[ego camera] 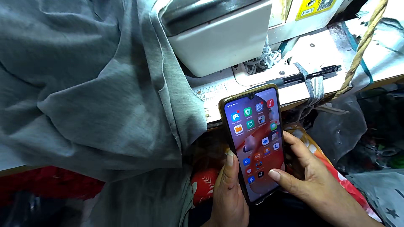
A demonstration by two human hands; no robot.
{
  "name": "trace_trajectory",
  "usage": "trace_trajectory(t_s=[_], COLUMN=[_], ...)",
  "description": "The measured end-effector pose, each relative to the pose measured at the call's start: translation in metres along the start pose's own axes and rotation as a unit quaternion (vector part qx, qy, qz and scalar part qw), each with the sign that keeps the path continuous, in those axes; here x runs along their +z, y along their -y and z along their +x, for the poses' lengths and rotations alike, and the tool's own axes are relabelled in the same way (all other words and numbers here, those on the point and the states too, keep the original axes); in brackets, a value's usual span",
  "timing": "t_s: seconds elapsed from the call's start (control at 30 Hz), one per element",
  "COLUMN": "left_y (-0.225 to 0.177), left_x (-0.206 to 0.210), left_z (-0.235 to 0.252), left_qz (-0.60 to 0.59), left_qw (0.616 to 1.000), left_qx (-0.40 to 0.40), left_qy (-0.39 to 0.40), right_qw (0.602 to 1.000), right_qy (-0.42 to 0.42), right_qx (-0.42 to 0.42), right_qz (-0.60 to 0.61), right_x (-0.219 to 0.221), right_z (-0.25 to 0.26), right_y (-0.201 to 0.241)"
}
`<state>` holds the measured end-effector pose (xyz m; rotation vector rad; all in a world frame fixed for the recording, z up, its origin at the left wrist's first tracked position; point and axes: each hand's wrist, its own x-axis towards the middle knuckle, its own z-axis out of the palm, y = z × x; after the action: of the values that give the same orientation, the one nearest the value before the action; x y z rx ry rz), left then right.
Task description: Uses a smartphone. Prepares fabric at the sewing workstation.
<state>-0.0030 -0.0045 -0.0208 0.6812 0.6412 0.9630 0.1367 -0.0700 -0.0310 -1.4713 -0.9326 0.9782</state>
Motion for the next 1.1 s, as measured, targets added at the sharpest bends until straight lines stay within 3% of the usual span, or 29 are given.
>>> trace_trajectory(t_s=[1.1], left_y=[0.0007], left_x=[0.004], left_z=[-0.0009], left_qz=[0.0], left_qw=[1.0], left_qx=[-0.001], left_qy=[-0.013], right_qw=[1.0], right_qy=[-0.006], right_qx=[0.003], right_qz=[0.0], right_x=[0.0025], right_z=[-0.0009], right_y=[0.0006])
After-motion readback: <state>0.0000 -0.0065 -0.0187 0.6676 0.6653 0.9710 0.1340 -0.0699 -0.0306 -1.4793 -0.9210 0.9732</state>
